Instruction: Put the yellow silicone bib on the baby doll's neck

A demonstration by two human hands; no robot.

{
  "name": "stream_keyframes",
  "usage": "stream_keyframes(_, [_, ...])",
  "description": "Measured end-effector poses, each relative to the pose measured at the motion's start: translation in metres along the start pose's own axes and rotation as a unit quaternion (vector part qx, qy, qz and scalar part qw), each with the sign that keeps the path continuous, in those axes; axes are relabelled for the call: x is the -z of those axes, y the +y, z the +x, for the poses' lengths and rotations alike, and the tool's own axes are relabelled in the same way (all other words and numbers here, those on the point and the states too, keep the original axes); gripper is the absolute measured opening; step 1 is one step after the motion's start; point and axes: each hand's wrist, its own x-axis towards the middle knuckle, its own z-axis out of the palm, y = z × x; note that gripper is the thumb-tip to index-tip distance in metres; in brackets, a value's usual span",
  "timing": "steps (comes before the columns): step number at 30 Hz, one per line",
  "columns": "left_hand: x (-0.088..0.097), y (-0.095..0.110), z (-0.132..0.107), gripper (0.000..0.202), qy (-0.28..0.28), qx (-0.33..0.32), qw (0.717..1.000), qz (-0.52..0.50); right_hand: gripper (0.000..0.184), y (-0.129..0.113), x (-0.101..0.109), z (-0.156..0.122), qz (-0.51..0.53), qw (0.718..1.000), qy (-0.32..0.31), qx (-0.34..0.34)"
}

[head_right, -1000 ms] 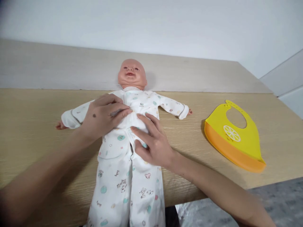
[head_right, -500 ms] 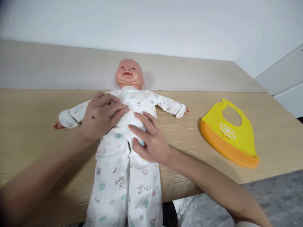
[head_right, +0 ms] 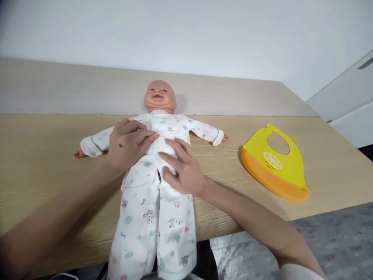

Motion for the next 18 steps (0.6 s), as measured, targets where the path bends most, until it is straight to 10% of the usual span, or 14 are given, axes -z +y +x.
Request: stream_keyframes(18, [0.0005,0.0007,-0.0086,0.021,-0.021,0.052,0.994,-0.097,0.035,-0.0031,0.0002,0.0012,0.008,1.000,-0.004,-0.012])
